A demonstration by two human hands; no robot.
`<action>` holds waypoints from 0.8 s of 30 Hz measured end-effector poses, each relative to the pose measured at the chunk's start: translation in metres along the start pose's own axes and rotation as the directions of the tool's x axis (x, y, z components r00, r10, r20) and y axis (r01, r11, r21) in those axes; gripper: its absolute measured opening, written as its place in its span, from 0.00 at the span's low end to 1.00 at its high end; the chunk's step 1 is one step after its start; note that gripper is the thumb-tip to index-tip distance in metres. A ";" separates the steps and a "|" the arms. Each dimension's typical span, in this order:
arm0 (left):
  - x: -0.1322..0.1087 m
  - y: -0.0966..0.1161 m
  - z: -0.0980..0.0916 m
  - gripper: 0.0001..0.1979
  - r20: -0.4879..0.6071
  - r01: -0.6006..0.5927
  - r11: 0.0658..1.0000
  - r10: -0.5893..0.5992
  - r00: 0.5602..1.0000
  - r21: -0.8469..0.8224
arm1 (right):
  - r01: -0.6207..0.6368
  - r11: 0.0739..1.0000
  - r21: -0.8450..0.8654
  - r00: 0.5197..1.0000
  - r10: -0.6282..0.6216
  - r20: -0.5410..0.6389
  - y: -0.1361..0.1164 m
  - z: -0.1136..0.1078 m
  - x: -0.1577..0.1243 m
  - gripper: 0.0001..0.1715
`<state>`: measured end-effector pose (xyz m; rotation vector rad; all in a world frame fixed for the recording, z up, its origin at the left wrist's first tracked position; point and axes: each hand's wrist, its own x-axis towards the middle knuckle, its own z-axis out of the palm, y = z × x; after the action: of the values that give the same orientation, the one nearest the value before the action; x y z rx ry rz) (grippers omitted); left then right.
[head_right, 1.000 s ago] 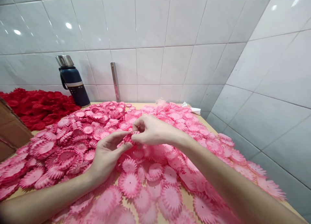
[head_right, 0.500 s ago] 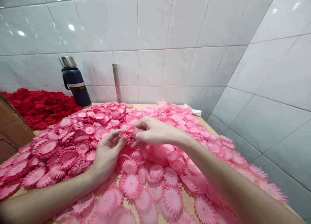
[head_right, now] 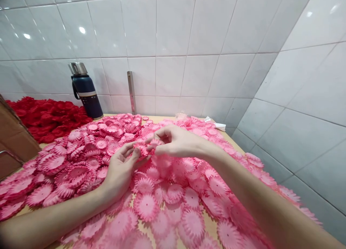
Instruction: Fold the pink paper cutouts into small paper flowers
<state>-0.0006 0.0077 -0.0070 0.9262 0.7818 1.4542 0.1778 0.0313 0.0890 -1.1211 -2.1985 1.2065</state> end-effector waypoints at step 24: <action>-0.005 0.000 -0.001 0.17 0.106 -0.030 0.993 0.018 0.994 0.118 | 0.102 0.982 0.157 0.992 -0.112 0.057 0.004 0.003 0.005 0.09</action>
<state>-0.0013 0.0028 -0.0080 1.0976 0.7883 1.3795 0.1747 0.0346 0.0842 -0.9025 -2.1415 1.3572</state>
